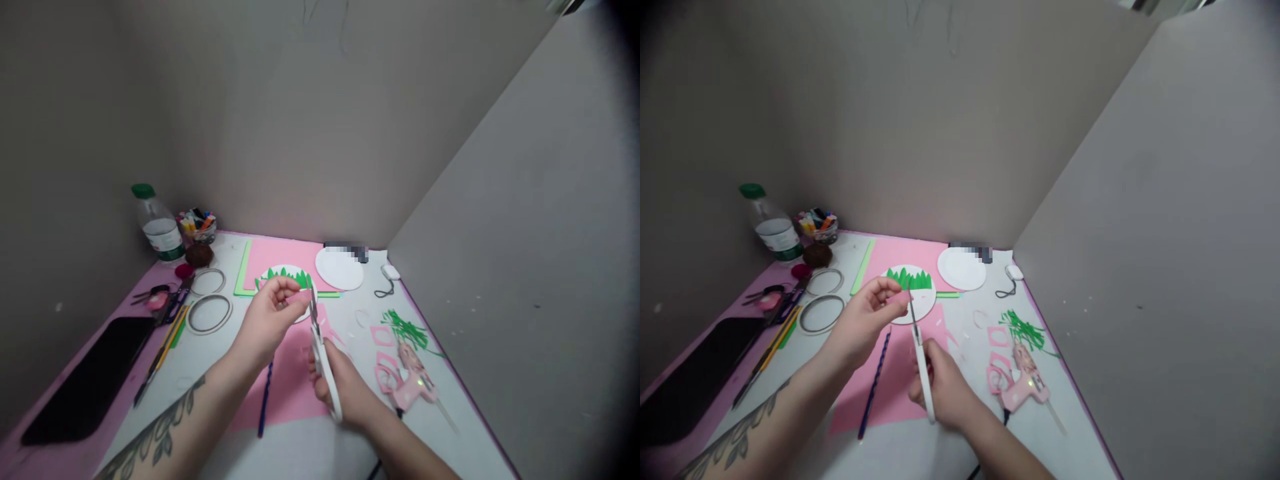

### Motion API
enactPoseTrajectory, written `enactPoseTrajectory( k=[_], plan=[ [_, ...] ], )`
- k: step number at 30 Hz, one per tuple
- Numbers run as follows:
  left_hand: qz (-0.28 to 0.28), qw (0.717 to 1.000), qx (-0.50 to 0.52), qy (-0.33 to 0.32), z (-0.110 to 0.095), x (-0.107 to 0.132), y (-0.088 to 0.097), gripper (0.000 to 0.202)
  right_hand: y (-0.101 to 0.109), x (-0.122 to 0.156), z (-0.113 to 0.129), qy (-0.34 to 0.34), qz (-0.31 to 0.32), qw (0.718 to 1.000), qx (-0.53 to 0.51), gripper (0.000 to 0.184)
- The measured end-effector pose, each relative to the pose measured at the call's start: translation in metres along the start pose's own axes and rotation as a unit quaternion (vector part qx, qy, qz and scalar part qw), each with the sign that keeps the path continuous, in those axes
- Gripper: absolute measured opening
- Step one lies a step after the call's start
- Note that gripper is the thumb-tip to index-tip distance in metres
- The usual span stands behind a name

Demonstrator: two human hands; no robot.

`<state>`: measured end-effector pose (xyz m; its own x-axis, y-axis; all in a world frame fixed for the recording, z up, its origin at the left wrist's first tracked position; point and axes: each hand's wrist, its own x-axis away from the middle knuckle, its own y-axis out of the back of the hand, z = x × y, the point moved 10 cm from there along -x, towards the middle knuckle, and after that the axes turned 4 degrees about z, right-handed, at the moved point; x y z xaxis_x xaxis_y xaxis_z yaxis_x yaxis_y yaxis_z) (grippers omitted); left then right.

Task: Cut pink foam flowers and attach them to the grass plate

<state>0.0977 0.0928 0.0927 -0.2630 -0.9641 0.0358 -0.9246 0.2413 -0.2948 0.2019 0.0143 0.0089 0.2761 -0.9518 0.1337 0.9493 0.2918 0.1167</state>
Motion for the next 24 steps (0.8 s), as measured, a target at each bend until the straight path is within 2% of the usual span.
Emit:
enactPoseTrajectory(
  k=[8,16,20,24],
  plan=[
    [0.007,1.000,0.007,0.013,0.010,0.001,-0.004,0.026,0.008,-0.002,-0.003,-0.005,-0.024,1.000,-0.009,0.027],
    [0.063,0.996,-0.060,0.017,0.018,-0.001,-0.011,0.015,0.017,-0.001,0.002,-0.002,-0.030,1.000,-0.001,0.029],
    [0.036,0.999,0.010,0.032,0.016,-0.003,-0.004,0.014,0.022,-0.001,0.003,0.012,-0.052,0.999,-0.006,0.028],
    [0.028,0.993,0.099,0.062,0.017,-0.003,-0.005,0.019,0.018,0.000,-0.005,0.006,-0.044,0.999,-0.025,0.028]
  ],
)
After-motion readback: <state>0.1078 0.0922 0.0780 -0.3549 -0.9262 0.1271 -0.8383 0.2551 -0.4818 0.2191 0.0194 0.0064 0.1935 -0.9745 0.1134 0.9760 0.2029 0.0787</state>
